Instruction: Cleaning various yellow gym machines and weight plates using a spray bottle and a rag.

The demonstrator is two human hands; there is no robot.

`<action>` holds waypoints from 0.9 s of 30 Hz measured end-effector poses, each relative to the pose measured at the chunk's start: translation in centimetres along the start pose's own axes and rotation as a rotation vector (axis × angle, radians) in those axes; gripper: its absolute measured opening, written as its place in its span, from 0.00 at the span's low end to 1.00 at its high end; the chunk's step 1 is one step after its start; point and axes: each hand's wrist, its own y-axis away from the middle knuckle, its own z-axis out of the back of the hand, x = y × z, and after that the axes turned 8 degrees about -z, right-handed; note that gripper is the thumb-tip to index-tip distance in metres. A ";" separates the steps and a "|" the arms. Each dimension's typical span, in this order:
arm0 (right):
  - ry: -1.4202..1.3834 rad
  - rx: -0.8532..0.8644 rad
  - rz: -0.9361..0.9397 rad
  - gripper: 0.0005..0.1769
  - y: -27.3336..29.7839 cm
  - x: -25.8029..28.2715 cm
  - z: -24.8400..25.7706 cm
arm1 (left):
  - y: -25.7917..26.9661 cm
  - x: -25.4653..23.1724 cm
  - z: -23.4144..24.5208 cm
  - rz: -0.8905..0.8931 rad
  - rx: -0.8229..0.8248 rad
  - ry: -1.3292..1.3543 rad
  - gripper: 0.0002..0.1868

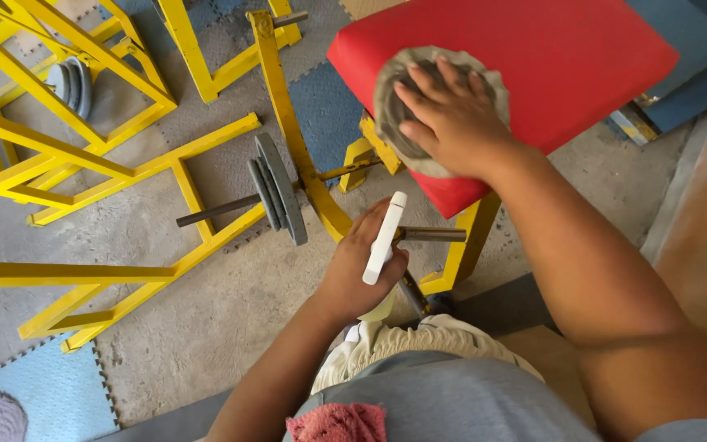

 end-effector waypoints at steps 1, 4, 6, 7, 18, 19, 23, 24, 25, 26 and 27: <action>-0.045 0.025 0.005 0.36 -1.5 -0.1 0.3 | -0.3 -0.4 -0.3 0.006 -0.017 0.007 0.36; -0.108 0.054 -0.008 0.36 -5.0 -1.1 0.4 | -1.1 -1.1 -1.3 0.019 -0.058 -0.012 0.35; -0.129 0.066 -0.020 0.36 -6.3 -1.5 0.0 | -1.1 -1.4 -2.2 0.036 -0.087 -0.039 0.35; -0.139 0.056 -0.046 0.37 -6.9 -1.7 -0.2 | -1.1 -1.4 -2.5 0.028 -0.087 -0.076 0.35; -0.186 0.020 0.049 0.40 -5.9 -4.9 -1.0 | -0.7 -3.5 -5.4 0.051 -0.163 -0.236 0.31; -0.180 0.024 0.090 0.39 -5.3 -5.3 -0.8 | -0.9 -3.7 -5.1 0.102 -0.170 -0.188 0.32; -0.158 0.077 0.179 0.36 -1.0 -4.9 1.5 | -1.0 -2.3 -4.8 0.076 -0.170 -0.227 0.32; -0.157 0.077 0.171 0.36 0.8 -4.7 1.7 | -1.1 -2.2 -4.6 0.073 -0.164 -0.222 0.32; -0.138 0.096 0.177 0.34 2.3 -4.4 1.9 | -1.3 -1.9 -4.2 0.078 -0.157 -0.228 0.32; -0.120 0.115 0.183 0.33 3.9 -4.1 2.2 | -1.6 -1.6 -3.7 0.083 -0.149 -0.233 0.33; -0.119 0.105 0.176 0.33 5.1 -4.2 2.0 | -1.9 -1.5 -3.3 0.072 -0.145 -0.234 0.33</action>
